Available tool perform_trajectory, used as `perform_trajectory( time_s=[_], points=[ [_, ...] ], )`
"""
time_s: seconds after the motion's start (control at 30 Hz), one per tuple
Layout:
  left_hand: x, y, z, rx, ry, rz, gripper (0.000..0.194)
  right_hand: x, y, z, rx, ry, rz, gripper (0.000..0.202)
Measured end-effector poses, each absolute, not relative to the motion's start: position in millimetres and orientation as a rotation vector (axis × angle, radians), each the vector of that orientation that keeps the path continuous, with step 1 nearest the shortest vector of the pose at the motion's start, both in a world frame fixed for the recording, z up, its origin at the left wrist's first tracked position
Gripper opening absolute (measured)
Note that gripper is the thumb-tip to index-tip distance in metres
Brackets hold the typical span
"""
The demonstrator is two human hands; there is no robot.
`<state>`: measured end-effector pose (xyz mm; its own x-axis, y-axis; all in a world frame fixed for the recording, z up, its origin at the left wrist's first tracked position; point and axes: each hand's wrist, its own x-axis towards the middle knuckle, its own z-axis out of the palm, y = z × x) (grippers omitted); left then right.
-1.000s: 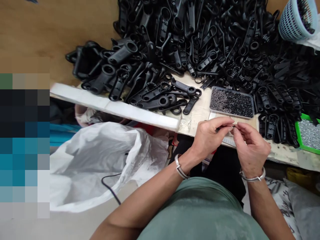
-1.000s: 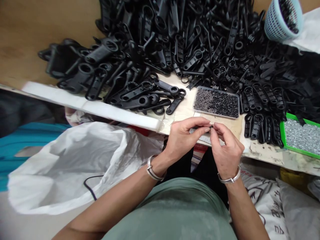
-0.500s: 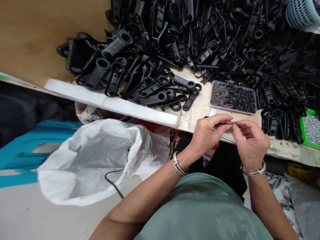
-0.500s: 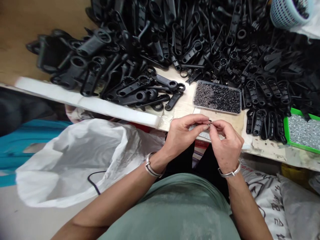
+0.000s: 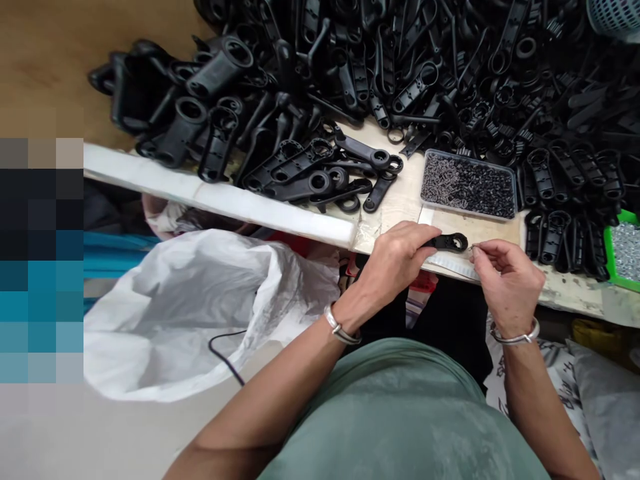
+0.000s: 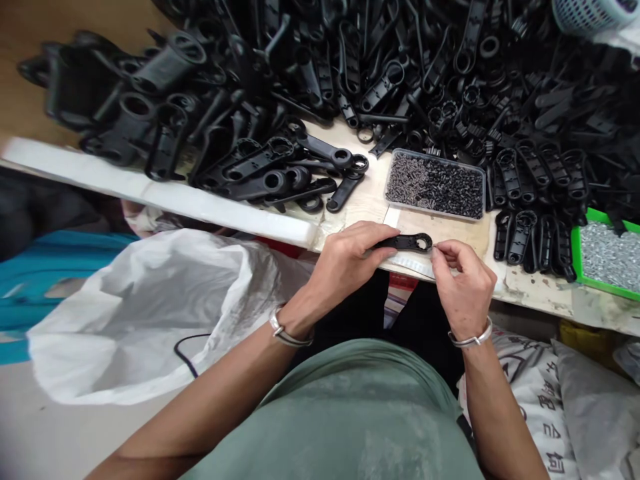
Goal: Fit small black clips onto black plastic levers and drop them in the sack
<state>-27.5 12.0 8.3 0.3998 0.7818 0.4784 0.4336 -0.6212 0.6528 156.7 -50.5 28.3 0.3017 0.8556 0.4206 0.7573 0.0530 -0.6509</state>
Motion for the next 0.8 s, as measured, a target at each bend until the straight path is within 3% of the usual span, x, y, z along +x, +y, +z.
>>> perform_trajectory(
  time_s=[0.2,0.43,0.8],
  points=[
    [-22,8,21,2.330,1.052,1.054,0.022,161,-52,23,-1.714,-1.466,0.159,0.010],
    [4,22,42,2.492,1.117,0.534,0.015,165,-56,19,-1.699,-1.429,0.152,0.008],
    [8,22,26,2.516,1.064,0.659,0.026,165,-57,15,-1.716,-1.379,0.235,0.010]
  ],
)
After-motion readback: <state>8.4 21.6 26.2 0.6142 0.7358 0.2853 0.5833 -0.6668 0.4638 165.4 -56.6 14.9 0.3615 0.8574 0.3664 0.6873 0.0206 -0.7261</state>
